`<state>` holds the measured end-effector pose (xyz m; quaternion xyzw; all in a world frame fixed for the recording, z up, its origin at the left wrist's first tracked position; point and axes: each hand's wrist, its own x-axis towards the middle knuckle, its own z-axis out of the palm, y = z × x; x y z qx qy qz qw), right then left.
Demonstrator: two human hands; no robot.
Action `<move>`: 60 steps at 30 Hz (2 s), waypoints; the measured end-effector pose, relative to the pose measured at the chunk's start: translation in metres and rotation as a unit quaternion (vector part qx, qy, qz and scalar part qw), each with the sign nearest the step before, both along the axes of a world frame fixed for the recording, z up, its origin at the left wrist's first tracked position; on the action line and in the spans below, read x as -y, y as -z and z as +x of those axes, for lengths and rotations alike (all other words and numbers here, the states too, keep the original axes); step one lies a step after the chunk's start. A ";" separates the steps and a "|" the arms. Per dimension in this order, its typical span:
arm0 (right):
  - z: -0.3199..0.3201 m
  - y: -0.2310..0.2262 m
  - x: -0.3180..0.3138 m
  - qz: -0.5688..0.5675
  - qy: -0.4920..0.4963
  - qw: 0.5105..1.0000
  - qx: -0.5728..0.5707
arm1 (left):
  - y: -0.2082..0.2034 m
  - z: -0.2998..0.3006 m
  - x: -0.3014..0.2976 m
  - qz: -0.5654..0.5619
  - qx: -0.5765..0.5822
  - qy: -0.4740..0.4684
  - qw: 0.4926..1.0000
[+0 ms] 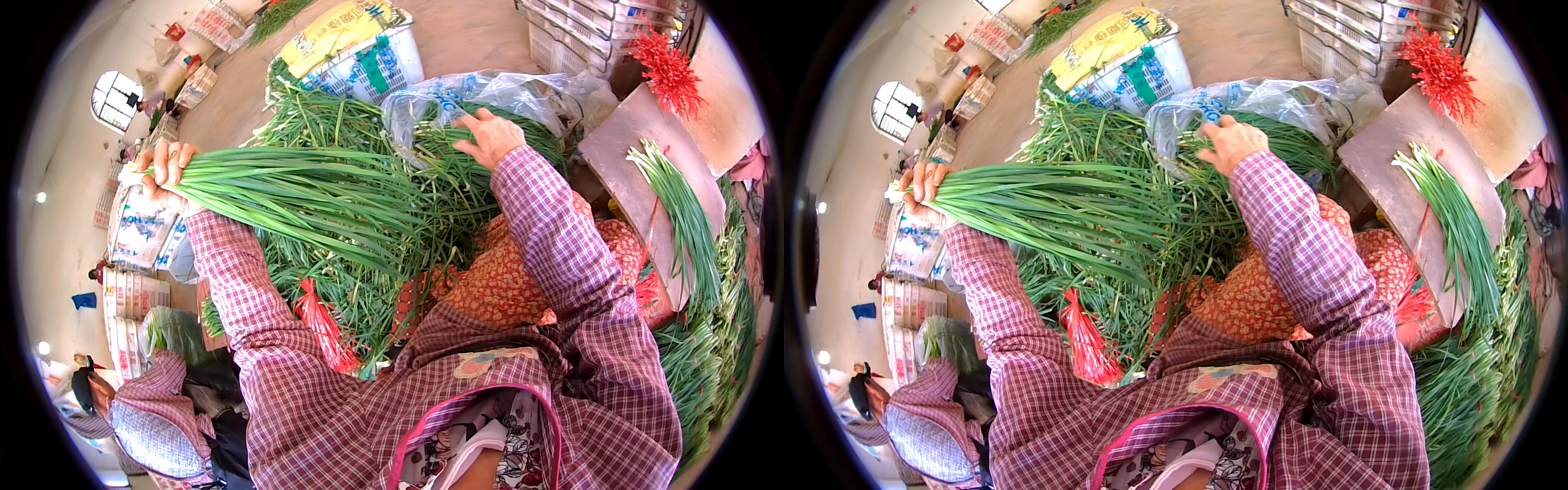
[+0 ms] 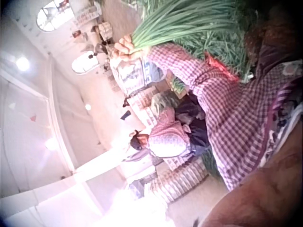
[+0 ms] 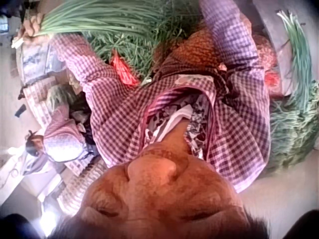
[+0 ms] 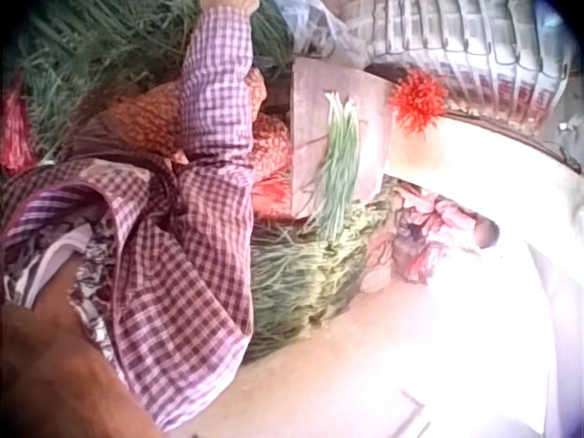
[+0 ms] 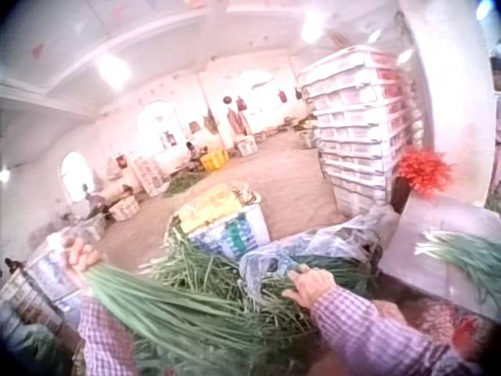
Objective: The person sorts bunches of green chives by hand, removes damaged leaves, and bundles them together using a red string on a small wooden board.
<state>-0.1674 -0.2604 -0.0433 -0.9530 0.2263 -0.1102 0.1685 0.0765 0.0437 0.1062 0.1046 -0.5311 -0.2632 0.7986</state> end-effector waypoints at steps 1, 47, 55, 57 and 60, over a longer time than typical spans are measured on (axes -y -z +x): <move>-0.001 -0.015 -0.010 0.007 0.004 1.000 0.027 | -0.002 -0.002 0.002 -0.007 0.010 0.014 1.000; -0.384 0.001 0.157 0.019 0.367 0.913 0.175 | 0.157 -0.375 0.439 0.294 0.377 -0.088 0.874; -0.377 0.021 0.171 0.088 0.350 0.913 0.189 | 0.176 -0.379 0.460 0.168 0.573 -0.229 0.769; -0.376 0.021 0.168 0.094 0.348 0.913 0.189 | 0.177 -0.382 0.461 0.160 0.587 -0.242 0.756; -0.374 0.020 0.164 0.081 0.329 0.918 0.206 | 0.176 -0.383 0.465 0.140 0.600 -0.252 0.746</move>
